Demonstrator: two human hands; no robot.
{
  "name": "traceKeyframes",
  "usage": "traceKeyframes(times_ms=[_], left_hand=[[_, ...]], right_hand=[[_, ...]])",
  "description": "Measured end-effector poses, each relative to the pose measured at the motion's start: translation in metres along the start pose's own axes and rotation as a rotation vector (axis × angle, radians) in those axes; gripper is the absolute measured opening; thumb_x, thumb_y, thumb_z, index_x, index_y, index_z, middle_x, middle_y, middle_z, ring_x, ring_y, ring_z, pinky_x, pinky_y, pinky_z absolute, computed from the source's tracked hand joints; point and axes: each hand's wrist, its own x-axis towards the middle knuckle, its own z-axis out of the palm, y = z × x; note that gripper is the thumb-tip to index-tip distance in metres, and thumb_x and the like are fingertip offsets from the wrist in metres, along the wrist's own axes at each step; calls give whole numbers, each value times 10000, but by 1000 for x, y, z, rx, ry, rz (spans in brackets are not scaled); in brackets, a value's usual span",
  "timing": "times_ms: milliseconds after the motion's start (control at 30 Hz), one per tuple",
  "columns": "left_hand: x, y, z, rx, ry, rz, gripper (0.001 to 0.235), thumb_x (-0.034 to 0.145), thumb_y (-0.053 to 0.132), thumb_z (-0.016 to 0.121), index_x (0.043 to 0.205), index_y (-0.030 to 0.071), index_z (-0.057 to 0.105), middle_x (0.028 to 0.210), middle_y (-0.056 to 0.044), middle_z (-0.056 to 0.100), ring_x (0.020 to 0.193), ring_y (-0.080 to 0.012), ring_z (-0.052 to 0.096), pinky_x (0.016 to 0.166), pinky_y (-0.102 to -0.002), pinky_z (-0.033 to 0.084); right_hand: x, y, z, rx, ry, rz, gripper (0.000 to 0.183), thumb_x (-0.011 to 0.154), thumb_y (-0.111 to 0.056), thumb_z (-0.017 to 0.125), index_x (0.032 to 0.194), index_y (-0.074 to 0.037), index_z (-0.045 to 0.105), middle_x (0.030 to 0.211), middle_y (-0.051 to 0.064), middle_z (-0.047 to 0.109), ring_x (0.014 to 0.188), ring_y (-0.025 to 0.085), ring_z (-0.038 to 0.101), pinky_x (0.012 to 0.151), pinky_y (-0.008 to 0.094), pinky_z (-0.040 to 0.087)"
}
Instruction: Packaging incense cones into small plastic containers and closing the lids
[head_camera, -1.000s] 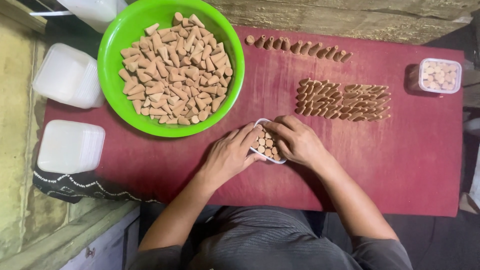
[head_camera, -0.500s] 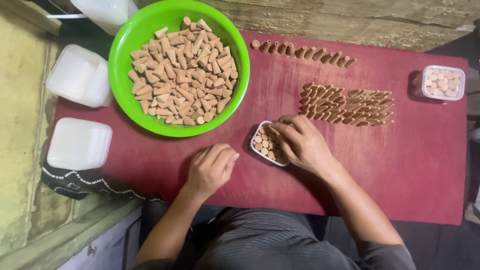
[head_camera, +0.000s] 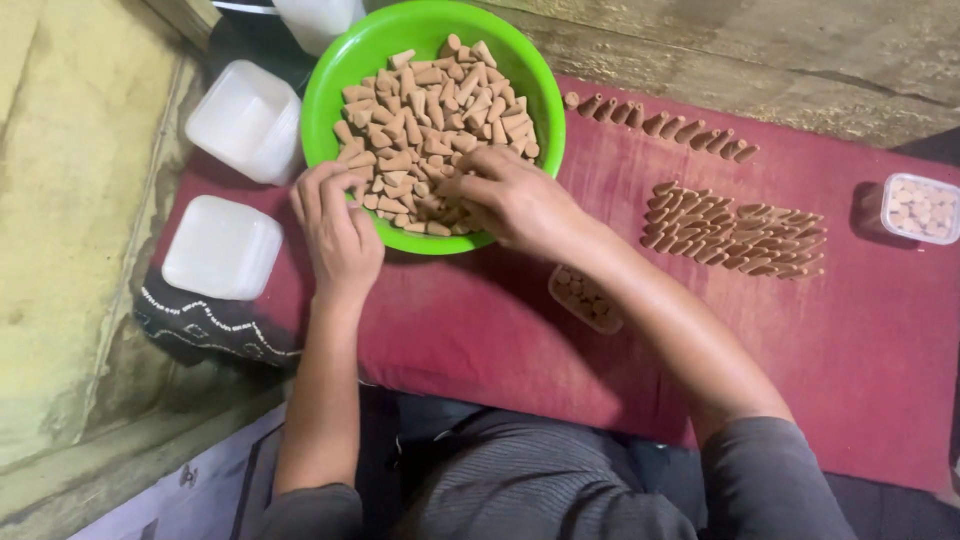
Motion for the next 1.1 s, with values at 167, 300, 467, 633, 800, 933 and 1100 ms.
traceKeyframes(times_ms=[167,300,467,633,800,933,1100], left_hand=[[-2,0,1,-83,76,-11,183,934,-11,413,1019,56,561,1119,-123,556,1110,-369,540,1006,-501,421],[-11,-12,5,-71,50,-12,205,929,16,438,996,101,612,1104,-78,596,1230,-333,521,1090,-475,370],[-15,-19,13,-140,57,-28,206,949,29,437,986,123,616,1087,-49,614,1264,-305,497,1133,-445,334],[-16,-21,14,-160,58,-27,214,956,21,443,976,139,620,1077,-28,621,1276,-291,483,1148,-426,313],[-16,-18,7,-93,9,-35,203,953,54,477,984,174,638,1078,-1,635,1317,-274,474,1146,-403,291],[-21,-16,7,-43,13,-12,207,954,67,489,992,197,646,1079,13,640,1323,-261,478,1146,-386,285],[-18,-5,2,-14,4,-25,186,972,72,489,1007,178,639,1102,-13,624,1382,-279,460,1096,-409,289]], right_hand=[[59,-2,37,-243,-74,-161,169,1022,-176,585,1140,-171,706,1083,105,578,982,327,577,746,450,557],[69,19,62,-319,-118,-235,105,1027,-216,586,1054,-148,660,1043,107,537,980,317,545,705,399,527],[62,15,21,280,-102,166,235,923,-156,778,1092,-70,639,1030,97,626,952,282,644,758,378,566],[28,7,-9,948,108,589,174,999,-78,705,1135,-31,608,956,23,637,886,128,672,736,242,565],[-10,-3,-21,1247,403,764,275,985,30,630,1259,53,612,979,132,692,815,217,768,679,236,654],[-48,-13,-39,1141,397,778,293,988,-34,659,1261,60,609,962,156,688,807,208,751,668,229,633],[-114,-25,-61,733,386,813,217,948,44,707,1137,71,604,942,154,639,789,216,702,643,277,590]])
